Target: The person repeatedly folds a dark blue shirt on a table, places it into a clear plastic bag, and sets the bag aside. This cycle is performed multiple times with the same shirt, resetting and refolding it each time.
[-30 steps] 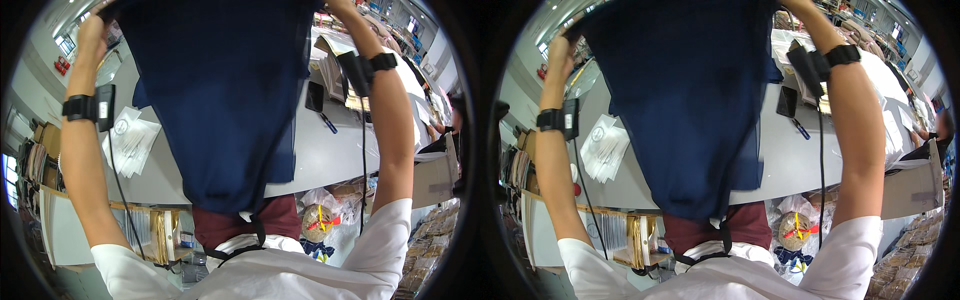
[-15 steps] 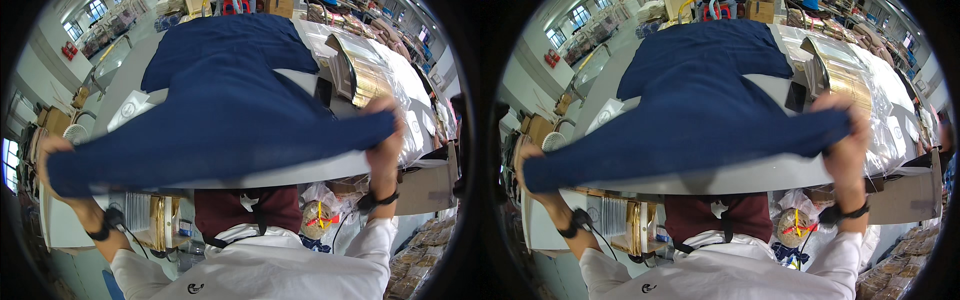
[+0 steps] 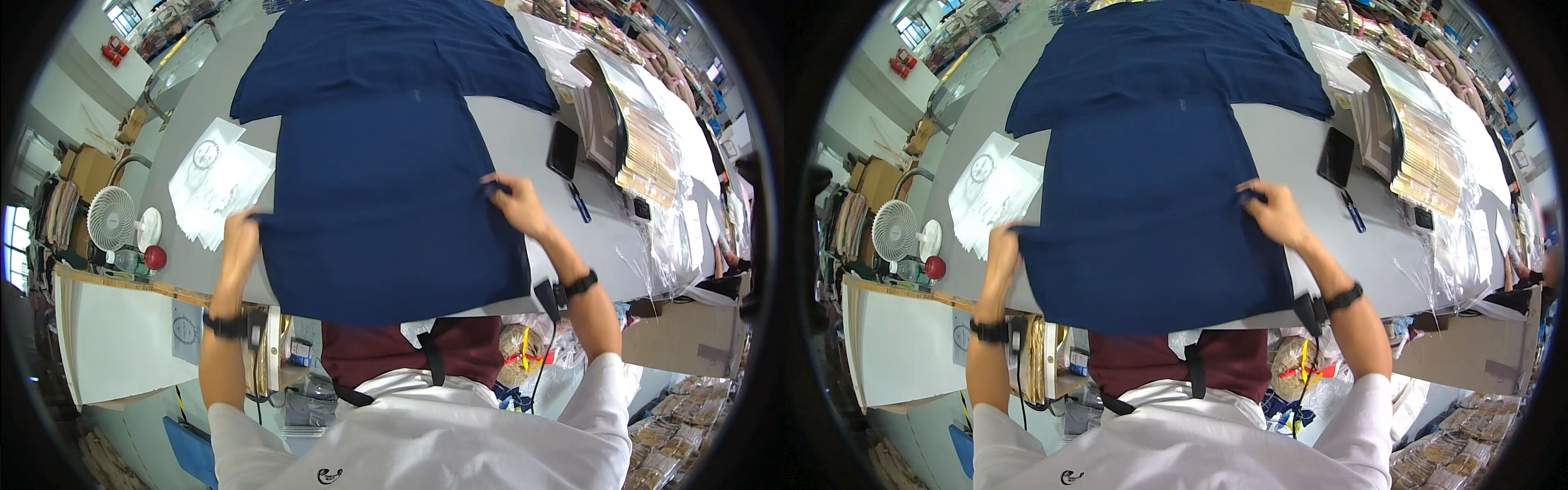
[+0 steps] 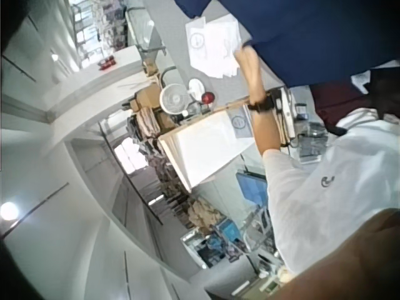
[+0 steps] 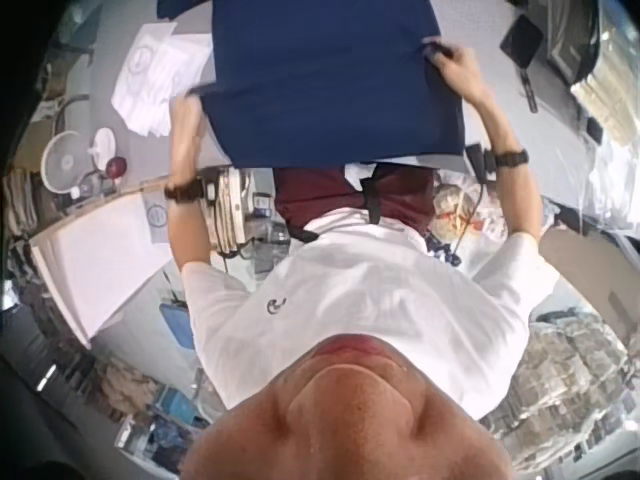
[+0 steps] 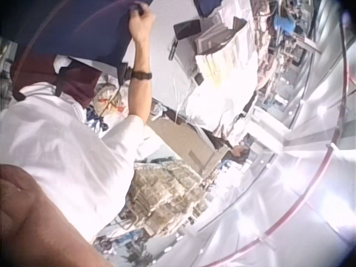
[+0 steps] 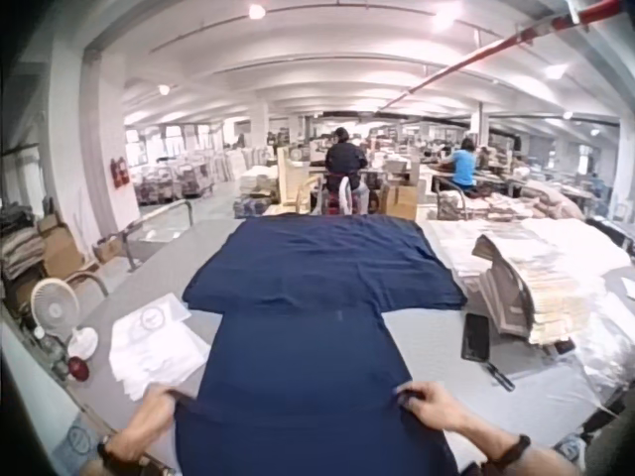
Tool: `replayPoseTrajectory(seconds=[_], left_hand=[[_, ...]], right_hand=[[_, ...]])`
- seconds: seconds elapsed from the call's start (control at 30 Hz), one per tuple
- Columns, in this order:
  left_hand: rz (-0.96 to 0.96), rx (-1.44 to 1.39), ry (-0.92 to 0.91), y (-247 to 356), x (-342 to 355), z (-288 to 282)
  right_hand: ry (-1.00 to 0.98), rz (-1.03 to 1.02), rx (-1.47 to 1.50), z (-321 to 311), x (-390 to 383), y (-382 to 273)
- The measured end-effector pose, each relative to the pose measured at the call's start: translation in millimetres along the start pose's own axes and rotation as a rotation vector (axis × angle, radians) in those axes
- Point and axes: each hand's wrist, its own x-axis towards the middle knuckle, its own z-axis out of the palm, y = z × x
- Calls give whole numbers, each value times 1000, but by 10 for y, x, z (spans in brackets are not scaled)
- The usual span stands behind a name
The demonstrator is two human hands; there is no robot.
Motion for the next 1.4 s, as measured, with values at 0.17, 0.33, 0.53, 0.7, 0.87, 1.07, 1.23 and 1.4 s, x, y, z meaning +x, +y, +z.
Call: replayPoseTrajectory(seconds=[0.17,0.33,0.53,0.7,0.87,1.07,1.23,1.4], left_hand=[[69,-170,-34,393,1225,234],[499,548,324,33,1129,275],[742,336,-90,-502,-115,30],[853,427,-59,-693,-330,-23],[876,287,168,-808,-377,80],[891,264,149,-881,-1031,-143],[666,221,101,-752,-1287,-326],[665,257,161,-388,-412,-224]], right_hand=[[250,-111,-155,3,1348,-6],[382,-334,-434,-90,1201,42],[-49,-330,-418,-146,-276,107],[20,-308,-459,-2,-735,292],[158,-415,-401,109,-747,430],[139,-376,-303,-36,-1274,201],[79,-245,-212,-199,-1127,-25],[62,-298,-230,-201,-62,-85]])
